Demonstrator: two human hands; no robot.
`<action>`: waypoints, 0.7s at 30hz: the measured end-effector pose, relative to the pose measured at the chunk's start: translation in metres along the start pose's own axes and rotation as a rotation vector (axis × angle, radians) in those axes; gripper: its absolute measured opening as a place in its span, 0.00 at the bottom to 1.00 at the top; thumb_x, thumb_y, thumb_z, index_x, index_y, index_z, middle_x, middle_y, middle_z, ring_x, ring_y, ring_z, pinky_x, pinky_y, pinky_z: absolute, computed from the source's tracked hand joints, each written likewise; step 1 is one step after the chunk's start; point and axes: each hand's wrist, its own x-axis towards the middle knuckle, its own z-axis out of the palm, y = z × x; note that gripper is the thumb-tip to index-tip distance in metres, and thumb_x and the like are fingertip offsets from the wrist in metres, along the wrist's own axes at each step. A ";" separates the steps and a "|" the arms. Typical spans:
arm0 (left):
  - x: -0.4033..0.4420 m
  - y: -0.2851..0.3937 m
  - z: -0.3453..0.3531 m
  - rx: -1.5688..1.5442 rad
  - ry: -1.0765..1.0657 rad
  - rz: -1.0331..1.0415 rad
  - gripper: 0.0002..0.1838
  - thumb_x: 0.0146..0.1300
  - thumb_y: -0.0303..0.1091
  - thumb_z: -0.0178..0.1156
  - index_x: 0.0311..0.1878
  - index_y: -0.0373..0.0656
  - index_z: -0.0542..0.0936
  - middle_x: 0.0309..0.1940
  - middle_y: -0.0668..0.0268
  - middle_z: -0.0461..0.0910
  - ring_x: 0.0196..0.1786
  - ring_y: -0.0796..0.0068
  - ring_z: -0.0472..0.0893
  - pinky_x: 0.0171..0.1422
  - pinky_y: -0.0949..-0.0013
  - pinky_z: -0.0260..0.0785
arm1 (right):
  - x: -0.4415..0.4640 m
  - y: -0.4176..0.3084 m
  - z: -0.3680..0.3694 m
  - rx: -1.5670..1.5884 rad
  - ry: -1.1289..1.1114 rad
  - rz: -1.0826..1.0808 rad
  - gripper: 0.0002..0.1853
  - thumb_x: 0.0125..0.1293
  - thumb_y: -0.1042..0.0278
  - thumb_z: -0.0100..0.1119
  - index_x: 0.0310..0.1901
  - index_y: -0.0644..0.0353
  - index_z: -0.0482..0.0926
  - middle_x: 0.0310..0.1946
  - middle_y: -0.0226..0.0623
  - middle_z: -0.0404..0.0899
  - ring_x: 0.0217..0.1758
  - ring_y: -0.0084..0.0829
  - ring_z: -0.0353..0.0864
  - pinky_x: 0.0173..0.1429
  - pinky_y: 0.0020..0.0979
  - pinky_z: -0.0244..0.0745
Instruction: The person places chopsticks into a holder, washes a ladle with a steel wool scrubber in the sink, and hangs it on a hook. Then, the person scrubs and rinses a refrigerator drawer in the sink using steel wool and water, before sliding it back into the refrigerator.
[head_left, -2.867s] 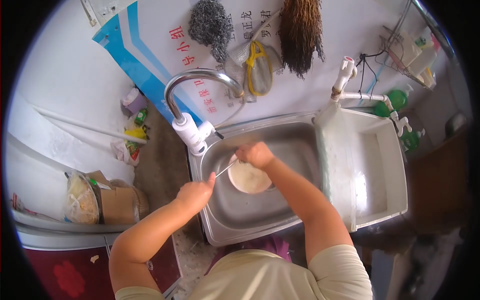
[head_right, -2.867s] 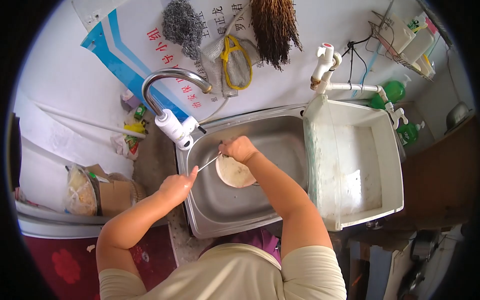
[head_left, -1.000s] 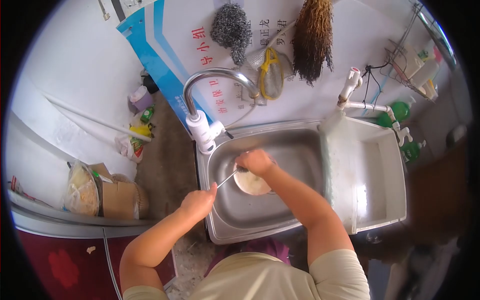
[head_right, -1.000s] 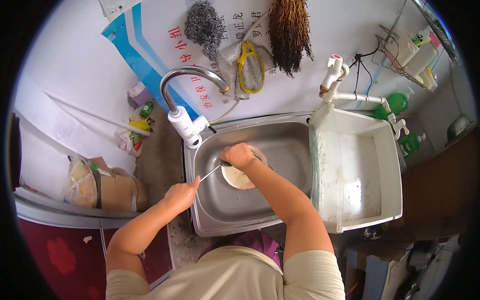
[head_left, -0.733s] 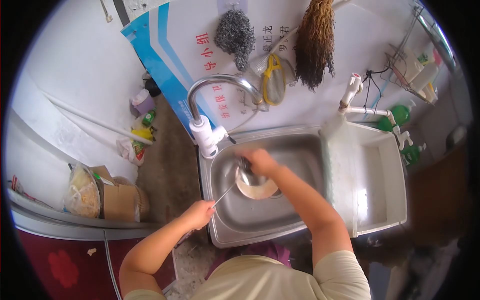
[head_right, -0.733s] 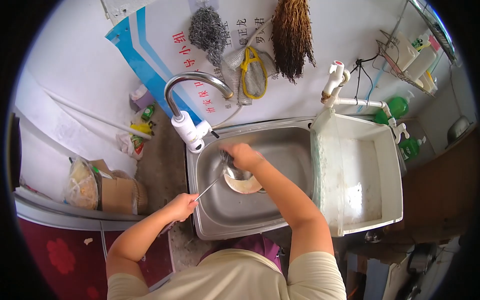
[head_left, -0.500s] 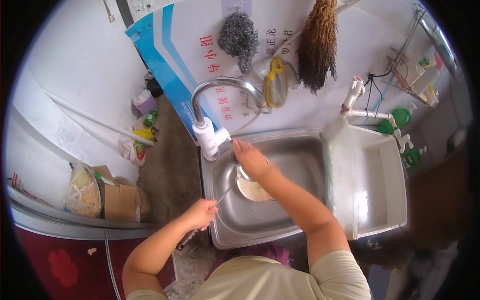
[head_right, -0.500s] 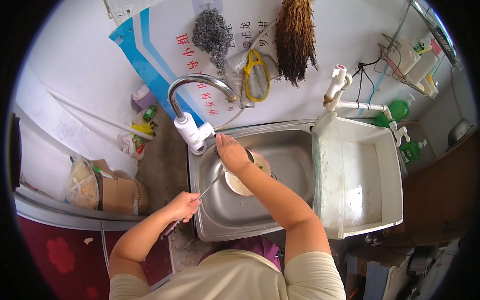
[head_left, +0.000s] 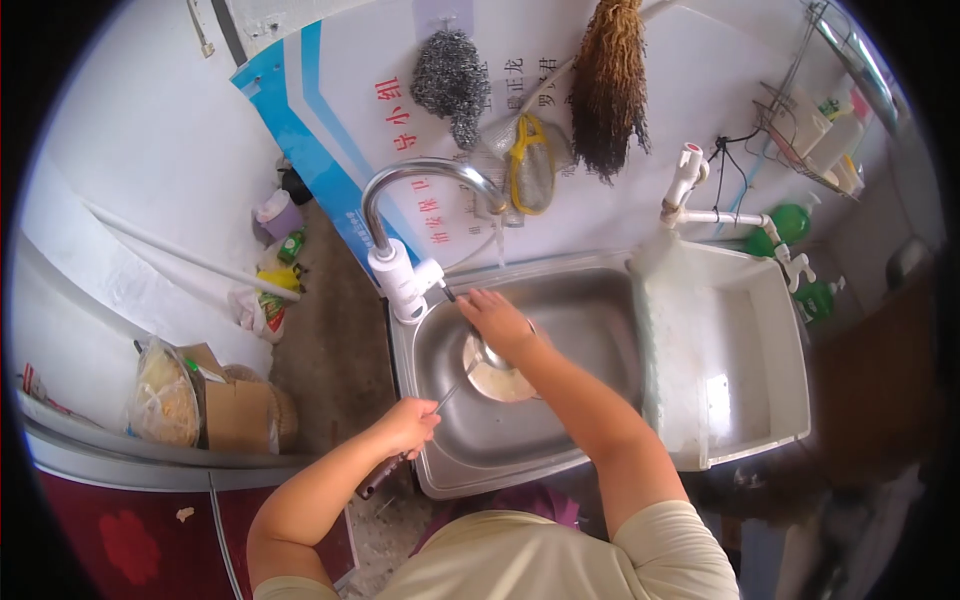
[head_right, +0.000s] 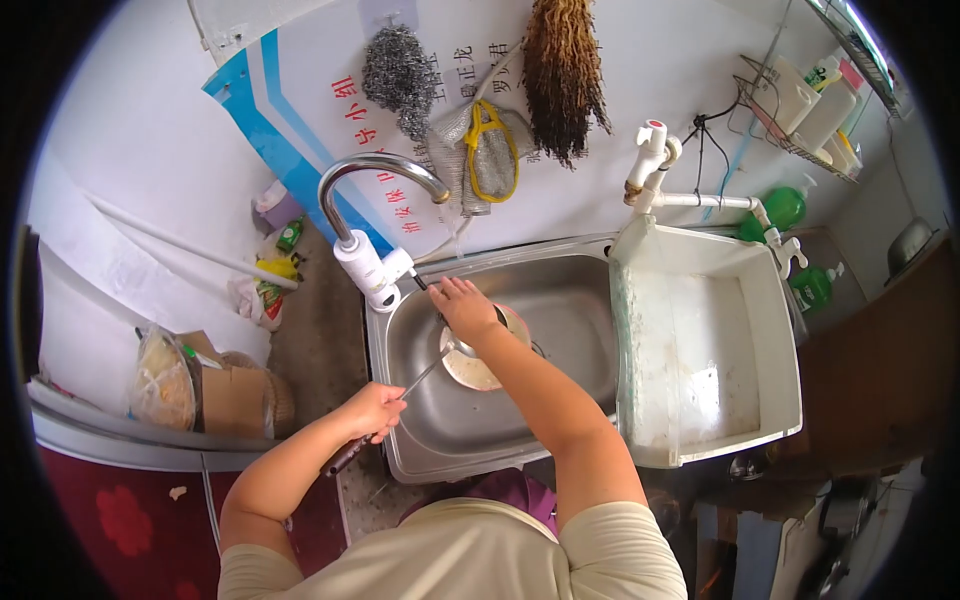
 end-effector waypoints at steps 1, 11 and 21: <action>0.000 0.002 0.000 -0.001 -0.019 -0.002 0.18 0.68 0.28 0.45 0.59 0.34 0.64 0.18 0.68 0.64 0.13 0.82 0.61 0.14 0.74 0.56 | -0.005 0.001 -0.016 0.063 0.013 0.105 0.25 0.58 0.71 0.50 0.59 0.58 0.64 0.57 0.43 0.68 0.61 0.40 0.67 0.64 0.36 0.61; 0.001 0.029 0.006 -0.334 -0.122 -0.019 0.07 0.67 0.30 0.45 0.46 0.41 0.67 0.17 0.72 0.61 0.14 0.85 0.60 0.15 0.76 0.54 | -0.057 0.021 -0.018 1.057 0.314 0.958 0.22 0.56 0.69 0.64 0.50 0.63 0.67 0.40 0.40 0.76 0.42 0.32 0.78 0.44 0.33 0.75; 0.015 0.022 0.029 0.058 0.066 0.185 0.10 0.67 0.32 0.44 0.45 0.40 0.72 0.14 0.65 0.67 0.12 0.72 0.66 0.17 0.66 0.61 | -0.049 -0.002 0.011 1.806 0.637 1.126 0.12 0.56 0.83 0.55 0.43 0.68 0.72 0.31 0.40 0.79 0.33 0.35 0.79 0.37 0.33 0.76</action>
